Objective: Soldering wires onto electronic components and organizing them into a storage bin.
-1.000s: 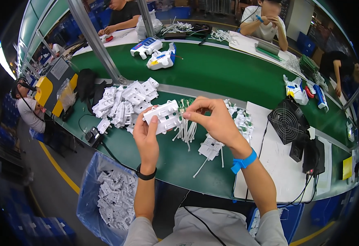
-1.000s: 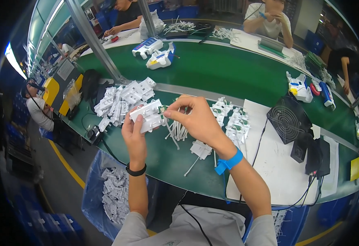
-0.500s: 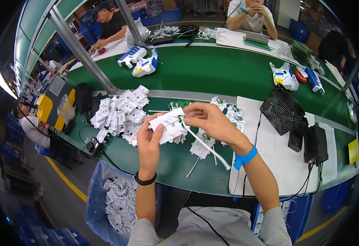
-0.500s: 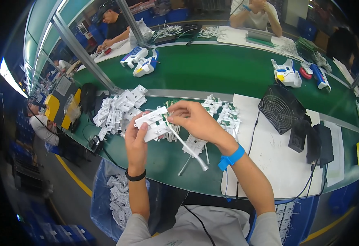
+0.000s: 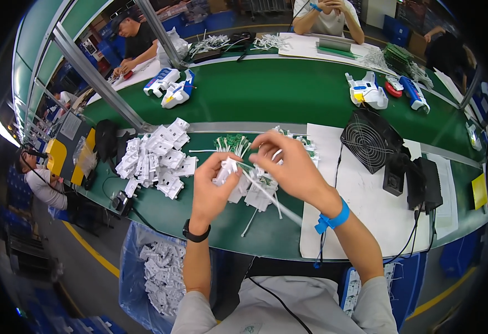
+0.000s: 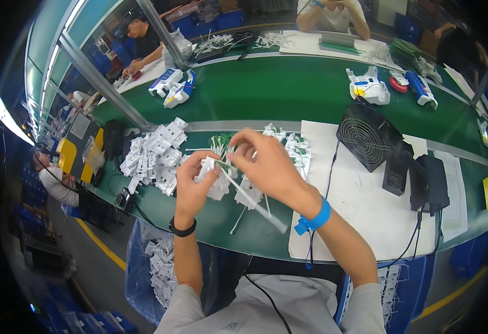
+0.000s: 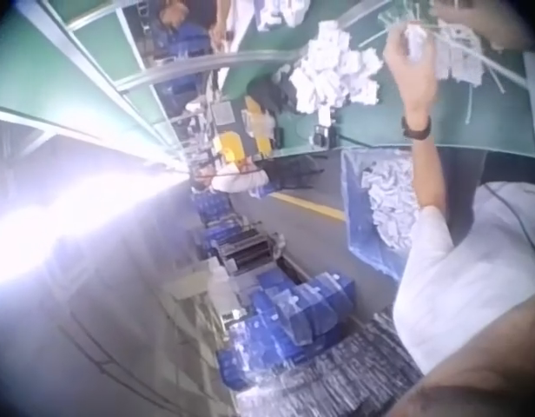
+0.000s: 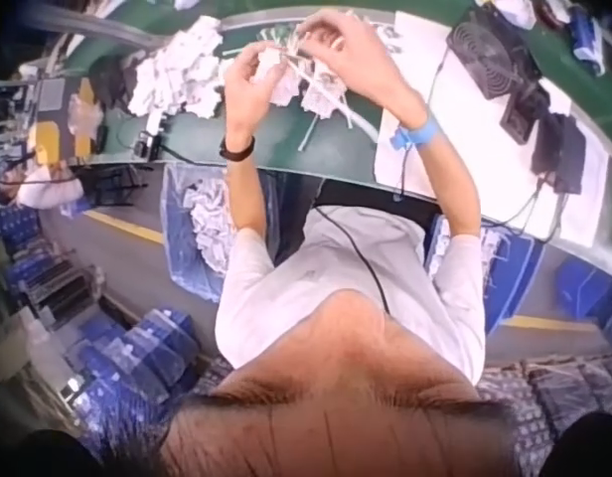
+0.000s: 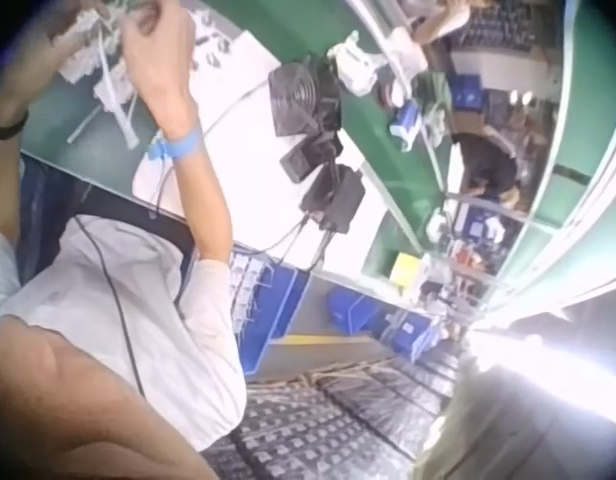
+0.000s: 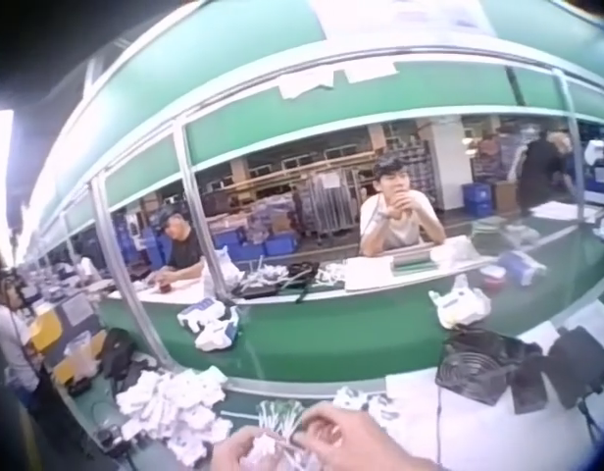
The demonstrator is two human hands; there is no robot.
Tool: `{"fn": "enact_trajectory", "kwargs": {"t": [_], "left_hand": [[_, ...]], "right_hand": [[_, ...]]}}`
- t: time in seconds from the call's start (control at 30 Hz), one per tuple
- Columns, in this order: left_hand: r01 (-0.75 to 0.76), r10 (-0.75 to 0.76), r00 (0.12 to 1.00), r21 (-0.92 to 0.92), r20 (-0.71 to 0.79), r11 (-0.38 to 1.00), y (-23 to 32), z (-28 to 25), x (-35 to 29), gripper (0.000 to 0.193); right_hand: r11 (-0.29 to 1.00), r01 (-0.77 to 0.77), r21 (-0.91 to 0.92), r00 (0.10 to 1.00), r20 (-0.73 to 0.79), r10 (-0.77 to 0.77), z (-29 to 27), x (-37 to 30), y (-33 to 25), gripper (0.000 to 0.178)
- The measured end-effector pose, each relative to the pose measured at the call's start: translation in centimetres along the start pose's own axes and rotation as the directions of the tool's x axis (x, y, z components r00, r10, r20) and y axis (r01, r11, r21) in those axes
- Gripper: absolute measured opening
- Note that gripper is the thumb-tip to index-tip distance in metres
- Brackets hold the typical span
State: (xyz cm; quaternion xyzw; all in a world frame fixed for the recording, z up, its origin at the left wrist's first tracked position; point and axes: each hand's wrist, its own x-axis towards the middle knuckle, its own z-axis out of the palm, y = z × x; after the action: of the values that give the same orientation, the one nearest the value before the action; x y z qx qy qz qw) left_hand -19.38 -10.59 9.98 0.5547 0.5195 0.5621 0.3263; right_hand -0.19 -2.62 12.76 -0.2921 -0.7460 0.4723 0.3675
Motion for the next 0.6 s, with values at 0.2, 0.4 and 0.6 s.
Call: {"fn": "enact_trajectory", "kwargs": {"t": [0.2,0.4,0.6], "left_hand": [[-0.162,0.171,0.938,0.057,-0.303,0.985,-0.3,4.8,2.2,0.016],[0.089,-0.140,0.988,-0.484,-0.069,0.870,0.7,12.2,3.6,0.021],[0.073,-0.047,0.962,-0.085,0.270,0.994,-0.4,16.1,3.5,0.036]], "right_hand": [[0.997,-0.074,0.038,0.985,-0.154,0.079,-1.1,-3.2,-0.8,0.019],[0.947,0.113,-0.301,0.877,-0.417,-0.238,-0.7,-6.7,0.9,0.014],[0.998,-0.046,0.032,0.793,-0.606,0.056,-7.4,-14.6,2.8,0.008]]}}
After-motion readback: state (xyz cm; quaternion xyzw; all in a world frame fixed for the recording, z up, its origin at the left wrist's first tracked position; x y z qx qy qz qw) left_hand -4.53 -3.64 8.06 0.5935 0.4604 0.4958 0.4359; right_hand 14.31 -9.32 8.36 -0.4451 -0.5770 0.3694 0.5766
